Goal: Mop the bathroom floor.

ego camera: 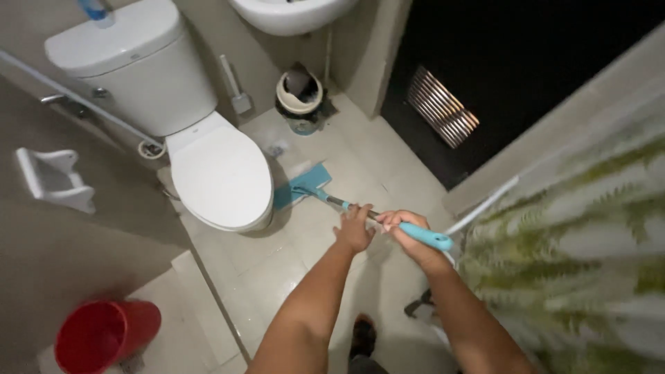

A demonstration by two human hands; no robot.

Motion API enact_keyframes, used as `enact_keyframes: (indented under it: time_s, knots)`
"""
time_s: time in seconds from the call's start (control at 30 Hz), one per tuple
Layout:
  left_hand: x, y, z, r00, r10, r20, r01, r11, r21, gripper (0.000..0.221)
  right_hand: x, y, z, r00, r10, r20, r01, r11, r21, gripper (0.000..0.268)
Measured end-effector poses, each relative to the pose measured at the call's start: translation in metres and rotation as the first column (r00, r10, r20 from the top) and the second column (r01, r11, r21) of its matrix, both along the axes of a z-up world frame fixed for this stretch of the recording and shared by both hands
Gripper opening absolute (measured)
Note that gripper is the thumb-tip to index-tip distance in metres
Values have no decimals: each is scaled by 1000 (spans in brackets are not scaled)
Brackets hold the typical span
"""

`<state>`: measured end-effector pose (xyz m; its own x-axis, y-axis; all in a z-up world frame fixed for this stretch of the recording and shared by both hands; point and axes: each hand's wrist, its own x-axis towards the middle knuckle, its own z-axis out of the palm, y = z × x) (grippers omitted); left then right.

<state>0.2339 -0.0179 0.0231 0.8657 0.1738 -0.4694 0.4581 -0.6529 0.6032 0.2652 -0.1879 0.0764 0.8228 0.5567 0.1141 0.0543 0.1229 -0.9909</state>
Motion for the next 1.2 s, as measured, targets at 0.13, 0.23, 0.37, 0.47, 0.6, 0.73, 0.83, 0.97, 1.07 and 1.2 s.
enact_keyframes:
  time_s: [0.13, 0.23, 0.37, 0.47, 0.6, 0.73, 0.83, 0.97, 1.07, 1.2]
  knots:
    - [26, -20, -44, 924, 61, 377, -45, 998, -52, 67, 43, 0, -11, 984, 165, 61, -169, 983, 65, 12]
    - [37, -20, -58, 635, 90, 767, -6, 994, -111, 44, 52, 14, -8, 986, 106, -129, -112, 993, -35, 9]
    - [44, -9, -15, 840, 181, 511, -144, 983, -111, 24, 64, 31, -14, 974, 182, 136, -178, 983, -46, 11]
    - [53, -3, 11, 903, 197, 381, -197, 980, -40, 26, 78, 43, -14, 982, 157, 105, -152, 987, -53, 13]
    - [61, 2, 30, 934, 246, 259, -245, 969, -37, 25, 91, 52, -7, 986, 155, 60, -150, 986, -75, 13]
    - [64, 14, 33, 941, 264, 211, -262, 964, -38, 29, 88, 63, 7, 949, 195, 246, -153, 972, -179, 10]
    - [68, 21, 28, 953, 280, 118, -277, 960, -42, 33, 90, 72, -3, 949, 219, 225, -195, 973, -127, 9]
    - [78, 27, 16, 938, 320, 132, -316, 947, -55, 34, 98, 78, 1, 959, 211, 192, -195, 976, -98, 10]
    - [89, 30, 27, 933, 325, 158, -318, 946, -63, 33, 112, 82, 9, 957, 213, 198, -186, 972, -146, 7]
    - [92, 29, 23, 945, 304, 122, -301, 953, -37, 34, 114, 82, 5, 967, 176, 182, -143, 973, -182, 6]
